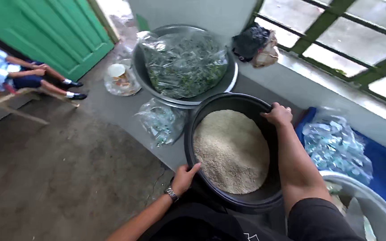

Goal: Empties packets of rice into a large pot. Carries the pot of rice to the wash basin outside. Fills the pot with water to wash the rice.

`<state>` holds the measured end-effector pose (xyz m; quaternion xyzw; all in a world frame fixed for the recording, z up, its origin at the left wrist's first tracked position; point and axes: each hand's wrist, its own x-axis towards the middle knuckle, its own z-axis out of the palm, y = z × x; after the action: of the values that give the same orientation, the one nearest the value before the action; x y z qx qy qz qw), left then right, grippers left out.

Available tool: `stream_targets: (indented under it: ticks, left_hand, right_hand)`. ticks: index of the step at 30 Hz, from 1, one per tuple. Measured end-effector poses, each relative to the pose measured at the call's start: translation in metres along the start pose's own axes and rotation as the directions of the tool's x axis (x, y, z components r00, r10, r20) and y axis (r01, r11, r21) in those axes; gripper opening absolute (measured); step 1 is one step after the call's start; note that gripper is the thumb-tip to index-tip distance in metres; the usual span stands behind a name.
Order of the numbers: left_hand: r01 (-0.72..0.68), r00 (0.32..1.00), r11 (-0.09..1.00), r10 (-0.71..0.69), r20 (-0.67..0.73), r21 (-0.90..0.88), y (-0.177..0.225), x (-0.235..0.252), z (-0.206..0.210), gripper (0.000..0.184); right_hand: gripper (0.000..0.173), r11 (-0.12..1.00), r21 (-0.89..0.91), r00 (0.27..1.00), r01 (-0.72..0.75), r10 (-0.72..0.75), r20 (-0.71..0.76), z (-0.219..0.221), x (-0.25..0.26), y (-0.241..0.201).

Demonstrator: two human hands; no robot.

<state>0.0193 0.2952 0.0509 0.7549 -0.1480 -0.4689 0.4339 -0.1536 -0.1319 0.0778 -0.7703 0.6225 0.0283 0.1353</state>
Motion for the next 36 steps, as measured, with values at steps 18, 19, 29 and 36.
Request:
stream_targets:
  ticks: [18,19,29,36]
  left_hand:
    - [-0.063,0.925,0.866,-0.136,-0.355,-0.496,-0.142,-0.108,-0.144,0.048]
    - [-0.081,0.919,0.849,-0.139,-0.37,-0.522,-0.154,-0.122,-0.161,0.047]
    - [-0.297,0.706,0.822,-0.154,-0.691,-0.487,-0.212,-0.22,-0.369,0.046]
    - [-0.296,0.46,0.871,-0.23,-0.858,-0.392,-0.227,-0.251,-0.472,0.044]
  right_hand:
    - [0.05,0.947,0.313,0.997,0.068,-0.058,-0.04,0.037,-0.255,-0.06]
    - [0.051,0.944,0.317,0.996,0.09,-0.08,-0.044,0.038,-0.276,-0.077]
    - [0.059,0.775,0.551,0.946,0.309,-0.308,-0.098,0.081,-0.411,-0.298]
    - [0.05,0.606,0.725,0.863,0.328,-0.505,0.032,0.145,-0.433,-0.454]
